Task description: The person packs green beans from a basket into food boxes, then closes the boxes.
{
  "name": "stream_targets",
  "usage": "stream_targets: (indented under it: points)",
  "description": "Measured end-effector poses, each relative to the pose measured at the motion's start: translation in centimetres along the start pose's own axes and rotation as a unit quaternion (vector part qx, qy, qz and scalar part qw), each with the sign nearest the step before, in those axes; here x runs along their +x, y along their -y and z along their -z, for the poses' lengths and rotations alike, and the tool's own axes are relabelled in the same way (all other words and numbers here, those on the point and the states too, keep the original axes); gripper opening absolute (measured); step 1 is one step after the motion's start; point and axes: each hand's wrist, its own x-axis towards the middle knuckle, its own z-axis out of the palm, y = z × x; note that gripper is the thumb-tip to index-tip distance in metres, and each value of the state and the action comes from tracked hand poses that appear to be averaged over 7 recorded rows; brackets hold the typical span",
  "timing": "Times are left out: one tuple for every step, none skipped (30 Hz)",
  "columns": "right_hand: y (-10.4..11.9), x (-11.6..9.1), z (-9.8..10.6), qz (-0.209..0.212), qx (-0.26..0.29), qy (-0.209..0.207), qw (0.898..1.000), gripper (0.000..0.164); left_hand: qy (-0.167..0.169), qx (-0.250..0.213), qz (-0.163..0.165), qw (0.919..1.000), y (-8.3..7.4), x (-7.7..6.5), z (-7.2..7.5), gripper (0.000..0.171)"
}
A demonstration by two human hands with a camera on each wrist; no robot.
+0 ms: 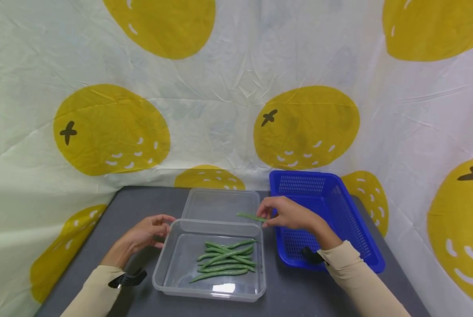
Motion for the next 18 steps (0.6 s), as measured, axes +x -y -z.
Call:
stream_targets:
  points:
    - [0.2,0.2,-0.3,0.004,0.001,0.003,1.0,0.019,0.0,0.0,0.0,1.0,0.0,0.0,0.0,0.048]
    - [0.4,0.3,-0.5,0.008,0.0,0.007,1.0,0.02,0.001,0.0,0.0,1.0,0.0,0.0,0.0,0.048]
    - [0.7,0.5,-0.8,0.012,0.0,0.011,1.0,0.02,0.001,0.0,0.0,1.0,0.1,0.0,0.1,0.048]
    - [0.9,0.7,-1.1,0.017,0.0,0.015,1.0,0.02,0.001,0.0,0.0,1.0,0.1,0.0,0.1,0.048]
    - [1.1,0.8,-1.4,0.018,-0.001,0.019,1.0,0.021,0.0,0.0,0.0,1.0,0.1,0.1,0.1,0.048]
    - [1.3,1.0,-1.7,0.02,0.0,0.023,1.0,0.022,0.0,0.0,0.0,1.0,0.1,0.1,0.1,0.048]
    - [1.5,1.2,-2.0,0.022,0.001,0.028,0.999,0.022,0.0,0.0,0.0,1.0,0.1,0.1,0.2,0.048]
    - [1.7,1.4,-2.3,0.021,0.003,0.032,0.999,0.023,0.0,0.0,0.0,1.0,0.1,0.1,0.2,0.048]
    - [1.9,1.6,-2.5,0.019,0.007,0.037,0.999,0.023,0.0,0.0,0.0,1.0,0.0,0.1,0.2,0.048]
    - [2.1,1.8,-2.8,0.019,0.01,0.042,0.999,0.023,-0.001,0.0,0.001,1.0,0.0,0.1,0.2,0.048]
    - [2.3,2.0,-3.1,0.019,0.013,0.046,0.999,0.023,-0.001,0.0,0.001,1.0,0.0,0.1,0.2,0.048]
    - [2.4,2.2,-3.3,0.022,0.014,0.049,0.998,0.023,-0.001,0.0,0.001,1.0,0.0,0.1,0.2,0.048]
    - [2.6,2.4,-3.6,0.026,0.014,0.053,0.998,0.023,0.0,0.0,0.001,1.0,0.0,0.1,0.2,0.048]
    - [2.8,2.5,-3.8,0.03,0.013,0.057,0.998,0.023,0.0,0.0,0.0,1.0,0.0,0.1,0.2,0.047]
    - [3.0,2.7,-4.1,0.035,0.012,0.06,0.998,0.023,0.001,0.0,-0.001,1.0,0.0,0.1,0.2,0.047]
    - [3.1,2.8,-4.3,0.04,0.009,0.063,0.997,0.023,0.001,0.0,-0.001,1.0,0.0,0.2,0.2,0.047]
    - [3.3,3.0,-4.6,0.044,0.007,0.065,0.997,0.023,0.001,0.0,-0.001,1.0,0.0,0.2,0.2,0.047]
    - [3.4,3.1,-4.8,0.047,0.005,0.067,0.997,0.023,0.002,-0.001,-0.001,1.0,0.1,0.2,0.2,0.047]
